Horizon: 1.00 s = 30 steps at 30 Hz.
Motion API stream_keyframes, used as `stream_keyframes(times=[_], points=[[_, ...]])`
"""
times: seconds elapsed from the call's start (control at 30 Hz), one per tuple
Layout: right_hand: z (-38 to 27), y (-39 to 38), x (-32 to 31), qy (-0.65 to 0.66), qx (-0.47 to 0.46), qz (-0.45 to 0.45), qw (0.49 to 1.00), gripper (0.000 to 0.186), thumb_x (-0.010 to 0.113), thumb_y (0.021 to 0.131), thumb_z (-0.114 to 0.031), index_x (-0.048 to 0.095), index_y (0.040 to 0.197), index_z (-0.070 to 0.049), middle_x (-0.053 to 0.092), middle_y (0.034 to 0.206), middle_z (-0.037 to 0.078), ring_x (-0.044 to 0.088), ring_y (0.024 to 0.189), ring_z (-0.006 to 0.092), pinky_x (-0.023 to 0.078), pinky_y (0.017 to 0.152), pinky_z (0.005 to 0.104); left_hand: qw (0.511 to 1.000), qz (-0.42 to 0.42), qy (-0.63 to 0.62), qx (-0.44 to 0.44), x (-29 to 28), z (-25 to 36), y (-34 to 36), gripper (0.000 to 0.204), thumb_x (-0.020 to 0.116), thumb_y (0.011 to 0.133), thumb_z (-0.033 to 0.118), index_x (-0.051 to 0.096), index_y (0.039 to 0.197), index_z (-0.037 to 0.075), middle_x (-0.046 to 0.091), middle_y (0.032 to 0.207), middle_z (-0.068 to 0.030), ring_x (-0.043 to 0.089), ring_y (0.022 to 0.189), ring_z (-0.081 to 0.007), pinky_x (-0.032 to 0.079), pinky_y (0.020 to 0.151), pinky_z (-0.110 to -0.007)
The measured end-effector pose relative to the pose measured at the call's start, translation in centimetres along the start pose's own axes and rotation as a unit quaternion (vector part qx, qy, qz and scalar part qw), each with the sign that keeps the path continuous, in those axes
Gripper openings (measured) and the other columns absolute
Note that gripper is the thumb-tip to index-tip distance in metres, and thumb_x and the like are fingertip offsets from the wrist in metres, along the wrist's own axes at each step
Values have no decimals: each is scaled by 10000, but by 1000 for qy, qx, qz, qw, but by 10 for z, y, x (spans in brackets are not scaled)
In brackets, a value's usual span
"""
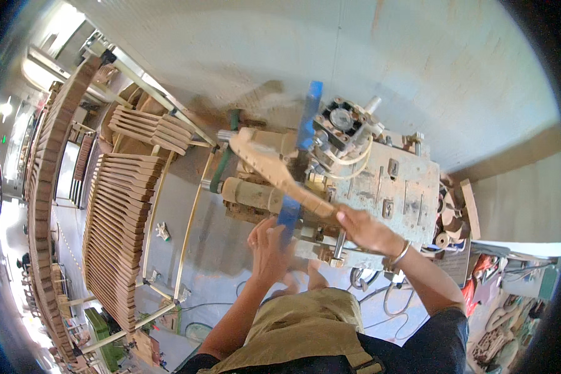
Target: The person repeatedly picks up wooden pieces from a vertical rack and places them onto a shaping machine. They use a blue push block to guide the wood through the machine, then return the shaped pieces to the rack. This cycle is performed multiple times throughout the video.
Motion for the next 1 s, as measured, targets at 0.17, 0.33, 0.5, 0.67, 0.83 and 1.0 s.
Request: stream_keyframes(times=[0.17,0.33,0.5,0.67,0.83,1.0], points=[[67,43,-8,-108,-76,162,978,595,348,1148,-473,515,1476,-5,723,1106,269,714,1040,376,552,978,469,998,-52,17,-24,53,-14,-2,583,770,887,183,520,1386,15,461,1514,-173,450,1373,-412,314,1134,-569],[95,84,-25,-54,-72,178,980,467,505,1119,-359,652,1332,30,708,1213,277,692,1101,404,536,1000,451,997,-62,39,-32,60,-19,-5,564,743,899,153,519,1399,19,484,1501,-164,455,1372,-394,335,1134,-553],[114,104,-31,-92,-179,269,942,312,661,1042,-212,707,1244,21,723,1104,257,704,974,414,562,867,439,997,-62,40,-37,58,-17,-4,539,744,888,126,515,1368,39,470,1508,-141,460,1363,-378,350,1110,-537],[102,107,-31,-144,-227,310,912,290,711,999,-188,728,1218,0,724,1082,252,701,954,421,561,843,464,998,-41,44,-26,54,-18,-4,543,743,886,122,513,1373,54,473,1504,-137,465,1360,-373,360,1096,-540],[108,110,-27,-246,-209,352,879,329,749,951,-204,747,1256,-82,725,1114,213,649,1068,422,505,982,506,999,-24,40,-7,54,-17,-3,548,745,881,114,516,1375,55,479,1498,-143,475,1347,-376,373,1068,-532],[120,119,-19,-319,-225,392,833,524,744,951,-185,645,1462,-244,648,1237,172,620,1097,397,513,949,491,999,-1,47,11,55,-18,-5,545,746,883,117,516,1372,43,480,1493,-156,481,1333,-384,375,1050,-528]])
Point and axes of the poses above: each hand's wrist, its own y-axis towards the middle knuckle, its own x-axis out of the palm, z = x × y, the point moved 3 cm from there along y, towards the middle knuckle
